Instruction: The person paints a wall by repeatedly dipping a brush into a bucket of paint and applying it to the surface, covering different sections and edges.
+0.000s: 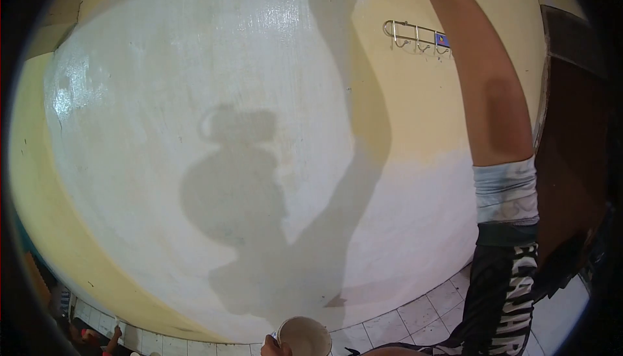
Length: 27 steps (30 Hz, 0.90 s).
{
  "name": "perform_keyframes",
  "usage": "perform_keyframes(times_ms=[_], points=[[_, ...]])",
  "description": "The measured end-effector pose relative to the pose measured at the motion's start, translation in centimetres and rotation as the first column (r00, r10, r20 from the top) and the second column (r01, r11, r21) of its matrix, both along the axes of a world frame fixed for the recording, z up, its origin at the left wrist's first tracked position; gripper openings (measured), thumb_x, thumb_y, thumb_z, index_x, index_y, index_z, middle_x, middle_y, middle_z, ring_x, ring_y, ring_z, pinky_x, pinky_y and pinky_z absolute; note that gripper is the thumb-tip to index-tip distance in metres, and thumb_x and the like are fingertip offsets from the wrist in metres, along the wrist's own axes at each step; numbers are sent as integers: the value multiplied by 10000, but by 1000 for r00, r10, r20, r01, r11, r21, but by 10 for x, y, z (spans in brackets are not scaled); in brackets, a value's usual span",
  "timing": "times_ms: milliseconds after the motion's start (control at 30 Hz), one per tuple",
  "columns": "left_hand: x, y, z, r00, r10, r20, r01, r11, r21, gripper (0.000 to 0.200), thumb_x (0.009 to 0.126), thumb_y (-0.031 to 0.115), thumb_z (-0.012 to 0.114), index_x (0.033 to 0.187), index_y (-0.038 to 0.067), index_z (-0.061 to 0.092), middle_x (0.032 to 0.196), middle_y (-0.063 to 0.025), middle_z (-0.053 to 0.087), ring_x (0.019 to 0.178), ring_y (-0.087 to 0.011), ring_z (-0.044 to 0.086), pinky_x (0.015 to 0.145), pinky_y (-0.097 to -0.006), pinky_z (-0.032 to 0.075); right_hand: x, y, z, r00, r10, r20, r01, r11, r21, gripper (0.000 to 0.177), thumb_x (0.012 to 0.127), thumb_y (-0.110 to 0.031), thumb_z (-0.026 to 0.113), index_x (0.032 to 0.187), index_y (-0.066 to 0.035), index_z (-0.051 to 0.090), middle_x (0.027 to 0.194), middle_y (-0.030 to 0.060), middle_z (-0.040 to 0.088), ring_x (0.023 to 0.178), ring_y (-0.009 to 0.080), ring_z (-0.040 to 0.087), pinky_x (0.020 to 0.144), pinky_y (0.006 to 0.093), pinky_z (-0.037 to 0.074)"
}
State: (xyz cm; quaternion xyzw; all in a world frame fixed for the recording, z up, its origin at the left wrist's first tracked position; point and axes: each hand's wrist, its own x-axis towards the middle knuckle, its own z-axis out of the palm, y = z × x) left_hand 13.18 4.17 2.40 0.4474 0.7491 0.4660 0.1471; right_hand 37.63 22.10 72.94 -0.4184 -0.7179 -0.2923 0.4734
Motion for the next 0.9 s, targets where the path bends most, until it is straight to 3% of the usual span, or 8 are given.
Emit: perform_keyframes(times_ms=[67, 133, 200, 433, 600, 733, 833, 900], points=[[0, -1, -1, 1000, 24, 18, -24, 1000, -10, 220, 861, 148, 590, 767, 7, 449, 565, -98, 425, 528, -200, 334, 439, -359, 332, -6, 8, -39, 998, -57, -4, 57, 976, 210, 322, 904, -228, 623, 821, 79, 670, 721, 188, 664, 573, 234, 604, 511, 390, 465], [-3, 2, -8, 998, 44, 44, -44, 999, -18, 232, 862, 160, 600, 769, 6, 454, 561, -113, 445, 526, -203, 339, 437, -358, 333, 14, 45, -80, 996, 84, -19, -85, 995, -57, 250, 794, -128, 566, 939, 59, 647, 910, 272, 688, 855, 433, 681, 755, 496, 527], [-8, 1, -19, 999, 10, 51, -9, 1000, -16, 249, 862, 183, 615, 773, 9, 462, 577, -129, 467, 544, -223, 345, 457, -371, 348, 24, 50, -139, 997, 69, 39, -60, 979, -192, 310, 892, -118, 575, 1170, 10, 623, 994, 258, 687, 867, 411, 665, 796, 427, 508], [-9, 3, 10, 996, -24, -85, 16, 996, -85, 228, 843, 172, 623, 813, -8, 486, 628, -185, 524, 551, -305, 446, 529, -423, 419, 38, -5, -240, 994, 86, -67, -109, 793, -599, 213, 845, -64, 542, 994, 52, 639, 929, 308, 663, 897, 453, 658, 840, 495, 505], [-9, 8, 8, 994, -33, -99, 20, 992, -128, 197, 824, 151, 612, 848, -22, 519, 663, -239, 576, 569, -404, 480, 554, -471, 443, 59, 40, -182, 980, 102, 173, -39, 941, -337, 244, 843, -123, 638, 1053, -2, 667, 854, 185, 691, 735, 323, 663, 661, 404, 519], [-6, 7, 12, 993, -68, -100, 60, 995, -81, 211, 827, 162, 616, 848, -19, 510, 650, -237, 567, 561, -402, 483, 550, -473, 445, 30, 27, -72, 960, -60, 272, 228, 733, -641, 294, 797, -141, 656, 1073, -44, 688, 806, 81, 659, 624, 133, 573, 426, 314, 434], [-5, 12, -2, 991, -77, -111, 67, 994, -90, 223, 832, 175, 619, 837, -13, 500, 640, -234, 556, 549, -381, 465, 538, -467, 436, 26, 25, -31, 976, -68, 209, 182, 781, -597, 339, 831, -141, 620, 1140, -6, 654, 809, 153, 678, 668, 232, 643, 526, 380, 498], [-3, 11, -9, 992, -65, -105, 59, 997, -56, 235, 835, 192, 623, 819, -3, 493, 616, -218, 530, 528, -343, 418, 509, -450, 412, 23, 22, -8, 994, -52, 94, 95, 826, -556, 212, 898, -118, 602, 759, 36, 639, 643, 116, 588, 510, 170, 487, 459, 337, 387]])
